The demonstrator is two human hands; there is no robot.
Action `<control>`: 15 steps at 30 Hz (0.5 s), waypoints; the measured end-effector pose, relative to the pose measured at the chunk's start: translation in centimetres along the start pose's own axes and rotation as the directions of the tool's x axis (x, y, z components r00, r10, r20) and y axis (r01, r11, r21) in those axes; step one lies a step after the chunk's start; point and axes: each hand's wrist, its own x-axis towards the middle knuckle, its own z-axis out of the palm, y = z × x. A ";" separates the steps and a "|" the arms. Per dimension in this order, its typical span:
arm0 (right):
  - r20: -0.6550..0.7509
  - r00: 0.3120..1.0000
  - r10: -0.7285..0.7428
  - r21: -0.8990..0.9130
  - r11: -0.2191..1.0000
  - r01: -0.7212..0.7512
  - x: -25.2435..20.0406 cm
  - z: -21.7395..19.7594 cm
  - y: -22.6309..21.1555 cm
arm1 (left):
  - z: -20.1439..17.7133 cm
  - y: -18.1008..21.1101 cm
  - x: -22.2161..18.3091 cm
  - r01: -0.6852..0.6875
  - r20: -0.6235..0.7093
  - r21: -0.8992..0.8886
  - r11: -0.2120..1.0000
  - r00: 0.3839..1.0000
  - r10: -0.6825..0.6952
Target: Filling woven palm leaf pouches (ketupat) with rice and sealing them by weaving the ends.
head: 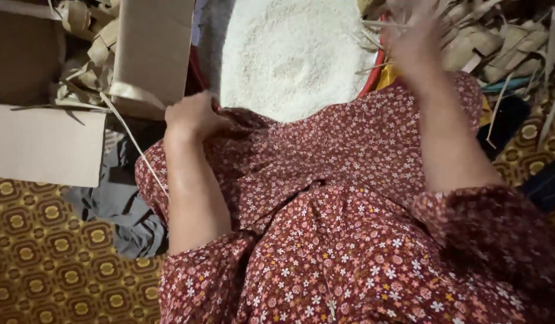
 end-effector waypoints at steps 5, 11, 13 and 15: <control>0.777 0.627 0.066 -0.455 0.747 0.485 -5.2 8.8 5.8 | 5.1 -1.8 2.2 0.089 -0.048 -0.029 0.996 0.995 -0.090; 0.449 0.726 -0.521 -0.365 0.635 0.681 -1.0 8.7 10.0 | 6.9 -4.0 3.2 0.162 -0.574 0.093 0.982 0.815 -0.080; 0.305 0.729 -0.613 -0.392 0.617 0.683 -1.3 8.2 9.4 | 7.8 -4.4 3.3 0.200 -0.797 0.182 0.963 0.603 0.026; 0.618 0.709 -0.341 -0.269 0.756 0.597 -2.9 8.8 9.6 | 7.0 -3.6 2.9 0.168 -0.685 0.106 0.980 0.727 -0.050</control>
